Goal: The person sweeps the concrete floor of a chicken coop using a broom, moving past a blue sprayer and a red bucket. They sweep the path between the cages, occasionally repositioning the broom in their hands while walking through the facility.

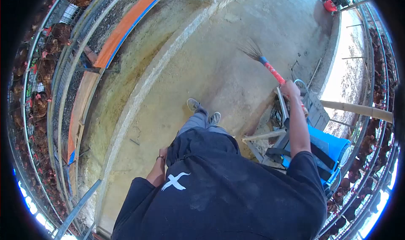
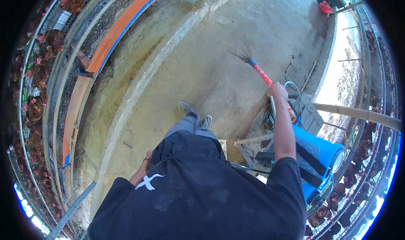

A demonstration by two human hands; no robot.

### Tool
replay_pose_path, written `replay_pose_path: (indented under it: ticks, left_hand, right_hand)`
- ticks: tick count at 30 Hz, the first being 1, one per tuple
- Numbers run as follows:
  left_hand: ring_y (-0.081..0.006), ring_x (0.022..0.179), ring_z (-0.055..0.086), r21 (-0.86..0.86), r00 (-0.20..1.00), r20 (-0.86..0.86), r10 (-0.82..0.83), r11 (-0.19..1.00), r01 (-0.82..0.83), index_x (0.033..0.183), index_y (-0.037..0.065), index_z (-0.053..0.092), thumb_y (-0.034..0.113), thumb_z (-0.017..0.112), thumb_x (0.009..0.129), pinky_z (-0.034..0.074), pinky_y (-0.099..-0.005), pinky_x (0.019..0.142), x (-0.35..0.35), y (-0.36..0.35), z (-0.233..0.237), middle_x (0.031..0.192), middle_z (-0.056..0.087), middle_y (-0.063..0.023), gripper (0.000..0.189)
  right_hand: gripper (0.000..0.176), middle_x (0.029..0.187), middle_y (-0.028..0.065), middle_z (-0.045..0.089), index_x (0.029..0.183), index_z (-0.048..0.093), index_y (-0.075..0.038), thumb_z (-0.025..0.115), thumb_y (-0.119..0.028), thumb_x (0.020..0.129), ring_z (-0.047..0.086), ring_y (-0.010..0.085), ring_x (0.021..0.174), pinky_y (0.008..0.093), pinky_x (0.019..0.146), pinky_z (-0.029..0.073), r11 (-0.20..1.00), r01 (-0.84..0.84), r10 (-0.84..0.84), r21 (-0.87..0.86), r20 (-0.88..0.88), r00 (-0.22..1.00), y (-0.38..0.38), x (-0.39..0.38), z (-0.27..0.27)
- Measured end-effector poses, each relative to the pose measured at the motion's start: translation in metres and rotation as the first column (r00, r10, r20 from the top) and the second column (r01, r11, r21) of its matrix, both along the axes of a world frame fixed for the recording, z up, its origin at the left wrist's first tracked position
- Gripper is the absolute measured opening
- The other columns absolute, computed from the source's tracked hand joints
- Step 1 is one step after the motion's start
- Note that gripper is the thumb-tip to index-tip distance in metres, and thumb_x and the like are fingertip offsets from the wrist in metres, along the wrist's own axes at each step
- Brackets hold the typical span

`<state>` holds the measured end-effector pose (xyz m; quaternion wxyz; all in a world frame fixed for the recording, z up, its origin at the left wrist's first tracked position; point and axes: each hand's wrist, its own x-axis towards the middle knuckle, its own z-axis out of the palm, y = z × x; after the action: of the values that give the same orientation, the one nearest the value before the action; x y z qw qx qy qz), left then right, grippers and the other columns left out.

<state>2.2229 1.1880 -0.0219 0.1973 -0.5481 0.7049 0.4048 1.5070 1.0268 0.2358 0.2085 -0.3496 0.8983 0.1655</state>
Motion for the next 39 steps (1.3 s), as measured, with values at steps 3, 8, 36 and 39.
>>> replay_pose_path:
  ticks: [3,8,36,39]
  left_hand:
    - [-0.0322,0.082,0.059,0.111,0.984,0.164,-0.066,0.993,0.048,0.089,0.012,0.063,0.034,0.043,0.08,0.047,-0.0395,0.066,-0.024,-0.033,0.05,0.087,0.061,-0.0155,0.031]
    - [-0.027,0.069,0.059,-0.205,0.995,0.085,-0.06,0.976,0.076,0.079,0.009,0.061,0.029,0.051,0.078,0.046,-0.0382,0.061,-0.056,-0.127,0.044,0.079,0.061,-0.0122,0.022]
    - [-0.0164,0.07,0.06,-0.307,0.745,-0.25,0.619,0.678,-0.667,0.089,0.008,0.06,0.012,0.054,0.076,0.048,-0.0273,0.057,-0.304,-0.052,0.059,0.078,0.063,-0.0058,0.015]
    - [-0.0142,0.065,0.059,0.26,-0.044,-0.22,0.974,0.016,-0.966,0.089,0.007,0.059,0.014,0.052,0.079,0.046,-0.0251,0.053,-0.307,-0.074,0.089,0.075,0.061,-0.0045,0.014]
  right_hand:
    - [0.029,0.1,0.011,0.061,0.098,0.062,-0.012,0.051,-0.028,0.076,0.059,0.0243,0.093,0.0373,0.077,0.047,0.984,-0.106,0.111,0.143,-0.028,0.993,-0.027,0.024,-0.066]
    - [0.034,0.106,0.0074,0.059,0.107,0.057,-0.013,0.051,-0.027,0.076,0.057,0.0237,0.097,0.0358,0.081,0.044,0.748,-0.625,0.489,0.223,0.451,0.746,-0.038,0.202,-0.12]
    - [0.039,0.11,0.0117,0.056,0.108,0.057,-0.011,0.05,-0.028,0.074,0.053,0.0267,0.103,0.0394,0.086,0.042,0.602,-0.792,0.638,0.102,0.535,0.554,-0.227,0.069,-0.147]
    - [0.038,0.107,0.0125,0.057,0.105,0.058,-0.011,0.05,-0.031,0.074,0.054,0.0279,0.101,0.039,0.084,0.043,0.48,-0.877,0.66,0.034,0.644,0.387,-0.223,0.144,-0.096]
